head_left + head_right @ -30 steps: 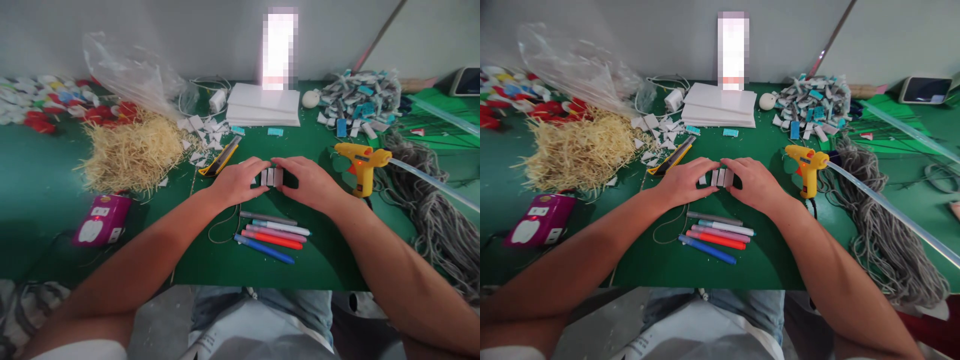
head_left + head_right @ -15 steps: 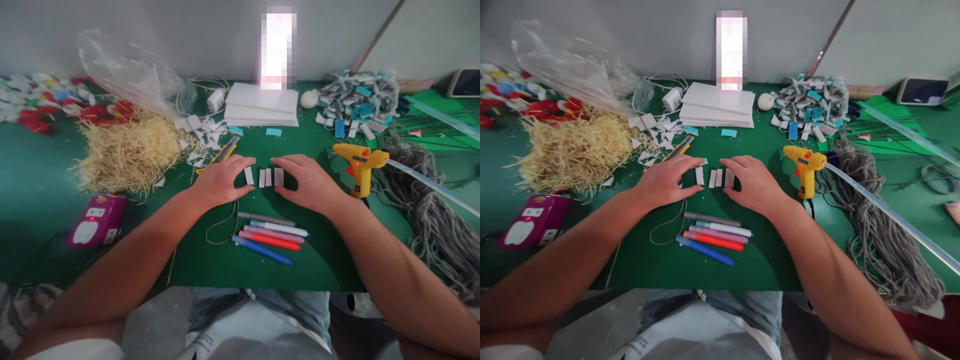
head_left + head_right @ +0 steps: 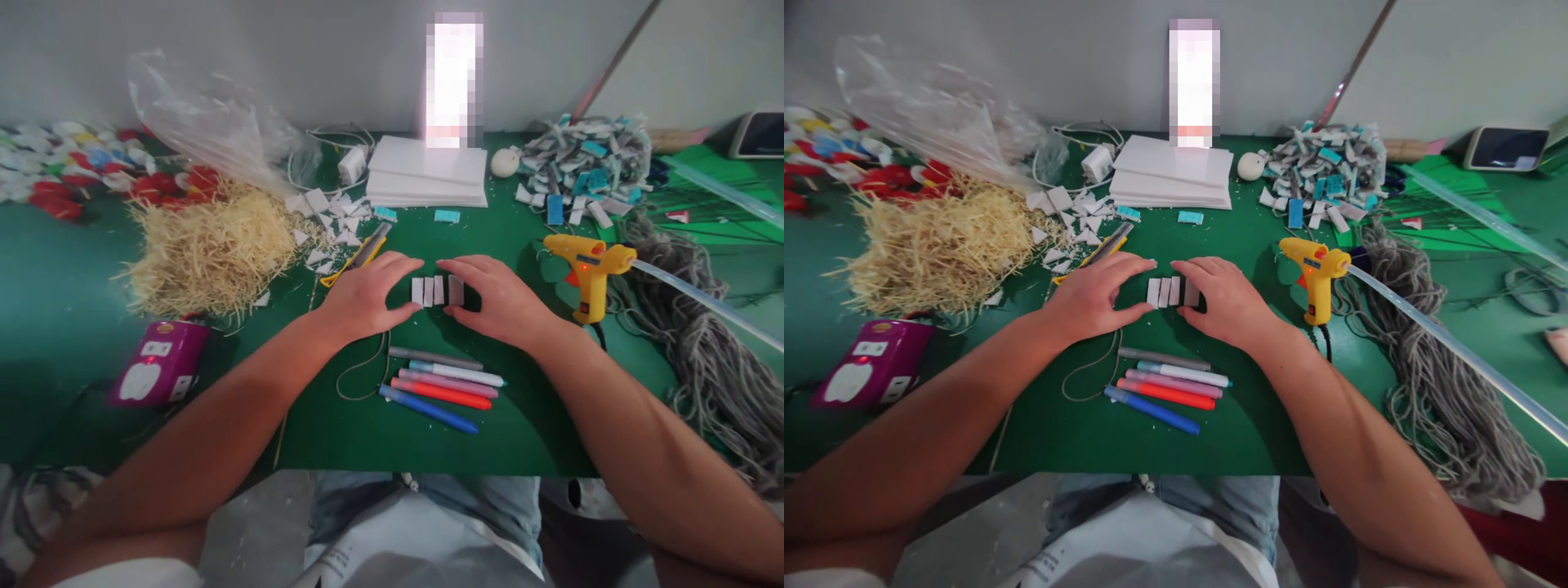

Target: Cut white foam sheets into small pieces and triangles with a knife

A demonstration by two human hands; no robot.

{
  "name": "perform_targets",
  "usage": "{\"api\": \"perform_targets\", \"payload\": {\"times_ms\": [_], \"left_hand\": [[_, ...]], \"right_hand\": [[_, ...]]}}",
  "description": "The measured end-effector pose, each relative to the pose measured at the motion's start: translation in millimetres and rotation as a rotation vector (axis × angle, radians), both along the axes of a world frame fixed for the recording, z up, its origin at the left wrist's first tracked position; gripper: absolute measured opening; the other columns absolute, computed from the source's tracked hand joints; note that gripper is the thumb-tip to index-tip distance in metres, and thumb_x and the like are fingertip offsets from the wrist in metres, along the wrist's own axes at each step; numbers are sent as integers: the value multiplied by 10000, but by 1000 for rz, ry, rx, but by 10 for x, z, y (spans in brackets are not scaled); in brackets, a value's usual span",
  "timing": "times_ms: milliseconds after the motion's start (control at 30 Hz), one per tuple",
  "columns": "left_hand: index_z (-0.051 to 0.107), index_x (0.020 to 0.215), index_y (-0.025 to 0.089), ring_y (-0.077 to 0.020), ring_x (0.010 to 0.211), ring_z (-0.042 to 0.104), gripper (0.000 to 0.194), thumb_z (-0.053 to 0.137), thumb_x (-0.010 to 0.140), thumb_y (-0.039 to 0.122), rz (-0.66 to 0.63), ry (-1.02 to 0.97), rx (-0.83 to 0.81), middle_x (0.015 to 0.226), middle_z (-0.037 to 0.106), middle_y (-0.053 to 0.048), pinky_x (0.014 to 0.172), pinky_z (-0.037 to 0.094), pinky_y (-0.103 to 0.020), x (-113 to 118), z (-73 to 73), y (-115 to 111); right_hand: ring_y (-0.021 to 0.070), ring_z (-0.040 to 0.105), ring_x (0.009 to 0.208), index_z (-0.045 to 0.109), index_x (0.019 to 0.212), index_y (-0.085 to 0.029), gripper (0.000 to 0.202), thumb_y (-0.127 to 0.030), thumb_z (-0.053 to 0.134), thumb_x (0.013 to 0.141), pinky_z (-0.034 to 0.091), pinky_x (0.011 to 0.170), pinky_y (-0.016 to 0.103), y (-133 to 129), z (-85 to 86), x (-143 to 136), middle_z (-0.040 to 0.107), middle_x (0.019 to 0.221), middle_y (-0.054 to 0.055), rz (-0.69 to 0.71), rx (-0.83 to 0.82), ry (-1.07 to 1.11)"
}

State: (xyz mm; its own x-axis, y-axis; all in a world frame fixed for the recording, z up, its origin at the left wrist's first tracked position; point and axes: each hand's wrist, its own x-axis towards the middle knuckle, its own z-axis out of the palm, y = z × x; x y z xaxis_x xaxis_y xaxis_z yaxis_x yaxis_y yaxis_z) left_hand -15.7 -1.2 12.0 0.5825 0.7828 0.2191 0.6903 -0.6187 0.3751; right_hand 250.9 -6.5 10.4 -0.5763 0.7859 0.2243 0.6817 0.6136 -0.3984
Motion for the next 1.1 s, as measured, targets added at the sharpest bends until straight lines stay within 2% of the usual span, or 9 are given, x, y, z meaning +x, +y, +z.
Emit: {"api": "perform_targets", "payload": {"times_ms": [67,167,267,400,700,800,933,1000,1100], "left_hand": [[652,1406,175,-255,1203,725,440,608,992,317,93,8,23,1362,723,-107,912,610,-313,-25,27,23],[672,1397,199,-290,1196,729,427,604,985,288,192,143,25,1372,723,-113,867,612,-346,-6,61,55],[662,1427,216,-326,1195,732,451,623,982,275,216,269,1,1392,710,-124,844,618,-377,67,85,63],[639,1459,204,-328,1194,737,462,563,1004,222,252,319,-8,1334,735,-132,872,618,-387,139,130,67],[604,1515,171,-323,1016,787,529,451,1009,196,303,397,68,1260,787,-148,755,596,-387,82,207,52],[618,1502,158,-342,1087,769,551,464,973,174,246,333,100,1353,741,-162,789,618,-418,26,196,60],[628,1489,177,-323,1338,657,574,482,936,132,20,191,98,1498,659,-134,978,607,-406,-59,141,121],[661,1448,178,-320,1307,665,523,485,956,155,-44,187,87,1432,691,-143,976,603,-411,-84,114,152],[714,1372,171,-336,1181,704,446,488,990,211,-29,217,116,1321,725,-165,945,598,-460,-95,100,174]], "right_hand": [[377,684,1255,633,1469,-193,596,-285,662,881,559,1075,625,-3,14,14,741,1346,172,-10,-2,-12],[376,692,1220,643,1461,-192,580,-298,655,891,571,1055,613,-6,35,35,753,1298,171,-38,1,-31],[378,692,1221,651,1454,-182,582,-301,659,884,572,1060,609,-7,44,42,748,1311,178,-45,-4,-41],[384,676,1273,647,1460,-178,593,-293,666,879,560,1091,624,-12,46,28,730,1378,185,-35,-20,-38],[384,669,1312,649,1453,-164,562,-316,667,912,549,1121,629,-26,47,16,716,1409,198,-12,-32,-23],[381,670,1316,647,1455,-174,562,-318,665,912,550,1119,631,-27,50,15,716,1418,191,-15,-36,-20],[378,671,1320,638,1463,-191,579,-307,670,896,550,1115,635,-36,49,1,724,1415,173,-21,-37,-19],[378,671,1321,630,1468,-182,578,-306,658,904,546,1119,641,-42,51,-8,722,1416,179,-21,-33,-15],[388,668,1323,624,1470,-144,588,-303,653,905,544,1121,647,-45,60,-20,717,1414,207,-19,-28,-14]]}}
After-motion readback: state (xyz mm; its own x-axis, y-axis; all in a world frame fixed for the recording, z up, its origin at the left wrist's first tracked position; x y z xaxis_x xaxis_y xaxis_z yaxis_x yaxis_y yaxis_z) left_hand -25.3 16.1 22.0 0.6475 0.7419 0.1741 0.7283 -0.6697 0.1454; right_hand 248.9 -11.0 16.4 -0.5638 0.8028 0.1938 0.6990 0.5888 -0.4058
